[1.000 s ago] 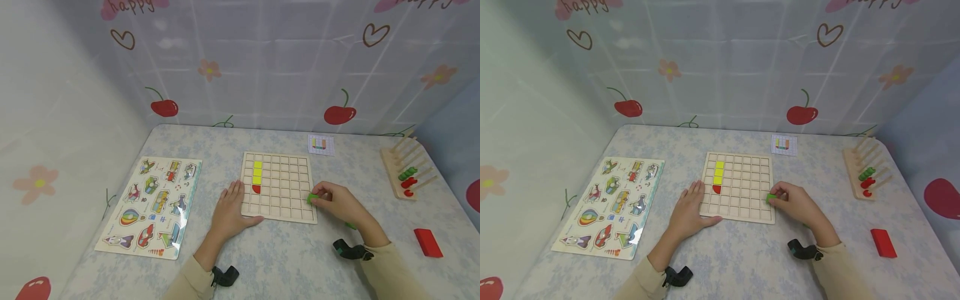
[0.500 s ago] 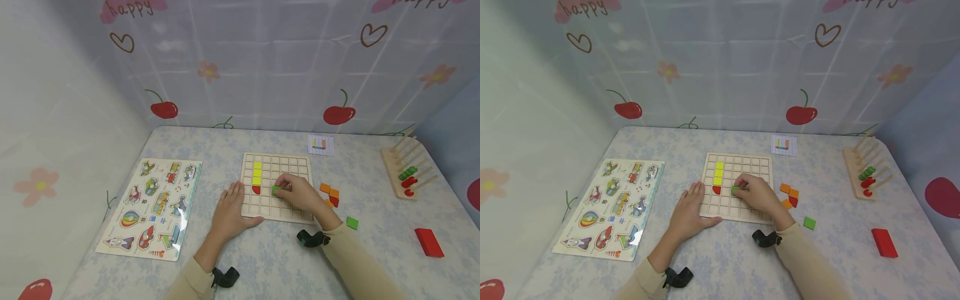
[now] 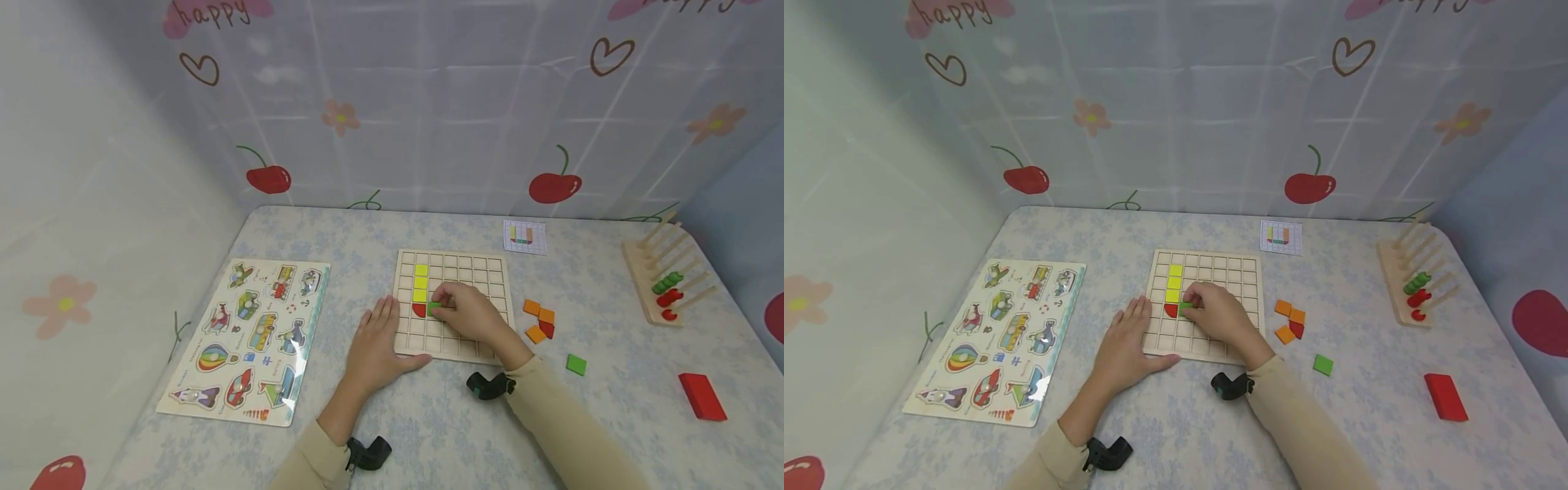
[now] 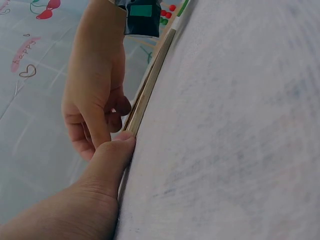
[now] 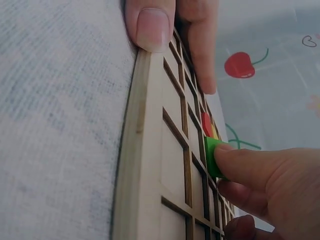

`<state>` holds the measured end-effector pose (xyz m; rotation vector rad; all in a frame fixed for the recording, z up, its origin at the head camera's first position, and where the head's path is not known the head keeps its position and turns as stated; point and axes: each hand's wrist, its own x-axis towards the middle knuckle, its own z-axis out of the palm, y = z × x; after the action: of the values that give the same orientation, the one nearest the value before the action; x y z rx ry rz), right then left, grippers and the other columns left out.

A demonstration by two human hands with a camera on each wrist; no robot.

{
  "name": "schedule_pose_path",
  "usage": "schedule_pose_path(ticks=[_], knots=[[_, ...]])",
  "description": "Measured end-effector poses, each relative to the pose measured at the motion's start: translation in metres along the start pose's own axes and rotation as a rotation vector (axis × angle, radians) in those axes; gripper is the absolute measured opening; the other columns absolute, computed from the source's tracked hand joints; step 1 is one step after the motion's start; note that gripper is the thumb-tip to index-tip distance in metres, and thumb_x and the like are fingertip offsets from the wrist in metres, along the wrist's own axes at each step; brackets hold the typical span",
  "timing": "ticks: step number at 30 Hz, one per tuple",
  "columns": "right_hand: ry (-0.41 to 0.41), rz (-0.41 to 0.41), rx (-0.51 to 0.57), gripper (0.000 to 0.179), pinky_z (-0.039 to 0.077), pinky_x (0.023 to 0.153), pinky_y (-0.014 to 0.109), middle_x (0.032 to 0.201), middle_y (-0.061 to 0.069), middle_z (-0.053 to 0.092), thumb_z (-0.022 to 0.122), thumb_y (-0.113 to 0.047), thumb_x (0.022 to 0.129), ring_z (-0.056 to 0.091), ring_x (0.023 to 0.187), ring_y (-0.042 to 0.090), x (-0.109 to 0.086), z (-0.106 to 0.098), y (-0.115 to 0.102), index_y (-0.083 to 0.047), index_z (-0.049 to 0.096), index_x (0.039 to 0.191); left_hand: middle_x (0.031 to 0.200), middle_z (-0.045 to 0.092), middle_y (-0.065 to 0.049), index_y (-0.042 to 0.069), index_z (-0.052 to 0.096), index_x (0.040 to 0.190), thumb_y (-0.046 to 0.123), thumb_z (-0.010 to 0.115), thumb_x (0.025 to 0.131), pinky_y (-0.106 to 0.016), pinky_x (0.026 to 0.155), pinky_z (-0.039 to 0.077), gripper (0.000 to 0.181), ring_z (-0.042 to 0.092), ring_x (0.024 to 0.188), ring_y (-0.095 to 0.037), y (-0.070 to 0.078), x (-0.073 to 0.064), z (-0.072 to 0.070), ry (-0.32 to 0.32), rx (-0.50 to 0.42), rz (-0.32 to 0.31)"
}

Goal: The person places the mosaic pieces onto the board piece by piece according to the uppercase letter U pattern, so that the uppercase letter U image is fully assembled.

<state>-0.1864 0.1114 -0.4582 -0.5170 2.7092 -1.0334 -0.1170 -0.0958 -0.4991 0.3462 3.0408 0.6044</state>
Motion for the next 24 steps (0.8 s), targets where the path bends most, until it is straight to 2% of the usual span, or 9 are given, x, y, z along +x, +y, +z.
schedule_pose_path(ticks=[6, 16, 24], knots=[[0.009, 0.005, -0.059, 0.011, 0.050, 0.079, 0.034, 0.100, -0.004, 0.064, 0.074, -0.027, 0.090, 0.059, 0.087, 0.014, -0.001, 0.001, -0.001, -0.020, 0.071, 0.098, 0.167, 0.013, -0.007, 0.005, 0.014, 0.159, 0.084, 0.056, 0.074, -0.046, 0.126, 0.015, 0.123, 0.010, 0.156, -0.020, -0.001, 0.001, 0.002, -0.003, 0.004, 0.000], [-0.019, -0.042, -0.098, 0.012, 0.053, 0.083, 0.035, 0.103, -0.004, 0.063, 0.074, -0.024, 0.090, 0.061, 0.092, 0.013, -0.008, 0.000, -0.002, -0.016, 0.074, 0.099, 0.167, 0.012, -0.006, 0.006, 0.014, 0.159, 0.085, 0.056, 0.074, -0.045, 0.126, 0.015, 0.124, 0.010, 0.156, -0.020, -0.001, 0.000, 0.002, -0.003, 0.003, 0.002], [-0.057, -0.066, -0.073, 0.030, 0.051, 0.087, 0.036, 0.107, -0.005, 0.067, 0.072, -0.026, 0.092, 0.058, 0.093, 0.013, -0.021, -0.009, 0.005, -0.017, 0.071, 0.121, 0.167, 0.015, -0.008, 0.004, 0.016, 0.159, 0.082, 0.059, 0.074, -0.046, 0.126, 0.016, 0.123, 0.012, 0.156, -0.022, 0.000, 0.000, 0.001, 0.010, -0.017, 0.004]])
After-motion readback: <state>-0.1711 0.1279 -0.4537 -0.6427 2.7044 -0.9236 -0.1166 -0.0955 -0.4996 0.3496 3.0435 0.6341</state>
